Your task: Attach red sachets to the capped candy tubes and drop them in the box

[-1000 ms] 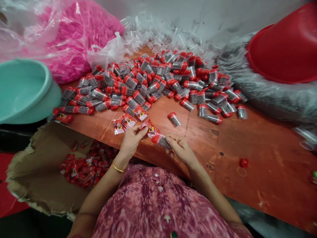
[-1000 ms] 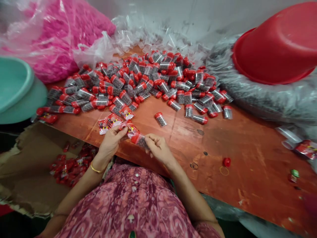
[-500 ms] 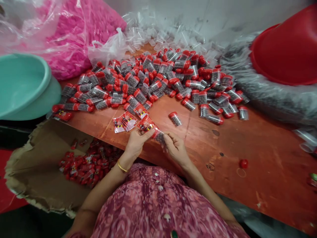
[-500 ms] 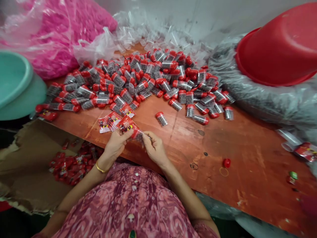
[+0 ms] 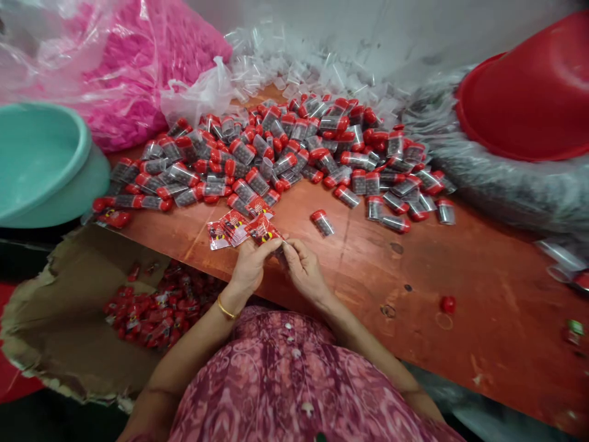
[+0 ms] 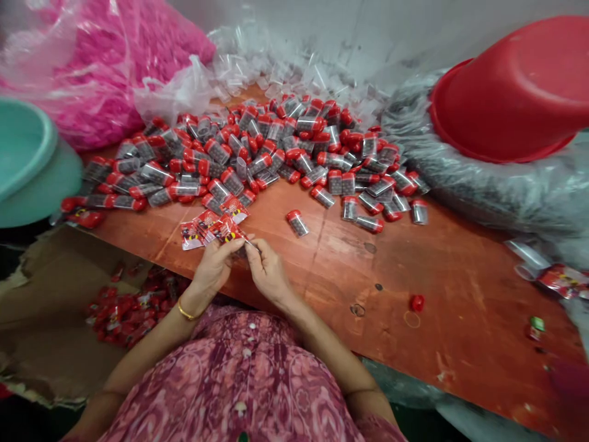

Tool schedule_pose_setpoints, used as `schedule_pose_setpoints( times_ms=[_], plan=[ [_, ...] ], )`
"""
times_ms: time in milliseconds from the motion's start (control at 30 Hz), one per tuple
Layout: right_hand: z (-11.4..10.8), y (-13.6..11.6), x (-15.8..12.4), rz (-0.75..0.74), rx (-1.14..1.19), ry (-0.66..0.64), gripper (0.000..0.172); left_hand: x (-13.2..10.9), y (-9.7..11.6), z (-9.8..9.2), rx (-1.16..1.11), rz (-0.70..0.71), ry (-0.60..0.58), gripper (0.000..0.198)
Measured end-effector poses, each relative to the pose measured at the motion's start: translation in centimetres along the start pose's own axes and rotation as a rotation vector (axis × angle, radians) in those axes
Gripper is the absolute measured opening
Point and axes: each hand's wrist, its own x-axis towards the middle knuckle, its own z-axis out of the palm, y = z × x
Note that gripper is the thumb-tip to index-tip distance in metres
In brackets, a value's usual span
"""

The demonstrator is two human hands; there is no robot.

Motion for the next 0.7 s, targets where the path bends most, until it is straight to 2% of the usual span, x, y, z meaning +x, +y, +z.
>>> schedule_pose_setpoints(
  times_ms=[67, 133, 300, 433, 567, 700],
  plan=[
    [-0.1, 0.1, -0.2, 0.048, 0.108, -0.097, 0.033, 0.1, 0.4, -0.4, -0.015, 0.008, 0.002, 0.026],
    [-0.3, 0.2, -0.6, 0.069, 0.190, -0.124, 0.035, 0.1, 0.7, -0.7, -0.011, -0.016, -0.018, 0.028],
    [-0.4, 0.1, -1.1, 0.061, 0.179, 0.016, 0.031, -0.4, -0.1, -0.7, 0.003, -0.046, -0.077, 0.035],
    [-0.2, -0.4, -0.7, 0.063, 0.203, 0.040, 0.030, -1.1, -0.9, 0.0, 0.016, -0.085, -0.154, 0.038],
    [-0.3, -0.3, -0.3, 0.082, 0.199, 0.007, 0.032, -1.5, -0.7, -0.1, -0.025, -0.063, -0.102, 0.041],
    [0.3, 0.5, 0.0, -0.053, 0.025, 0.117, 0.040, -2.1, -0.4, -0.4, -0.048, -0.103, -0.085, 0.039]
  ],
)
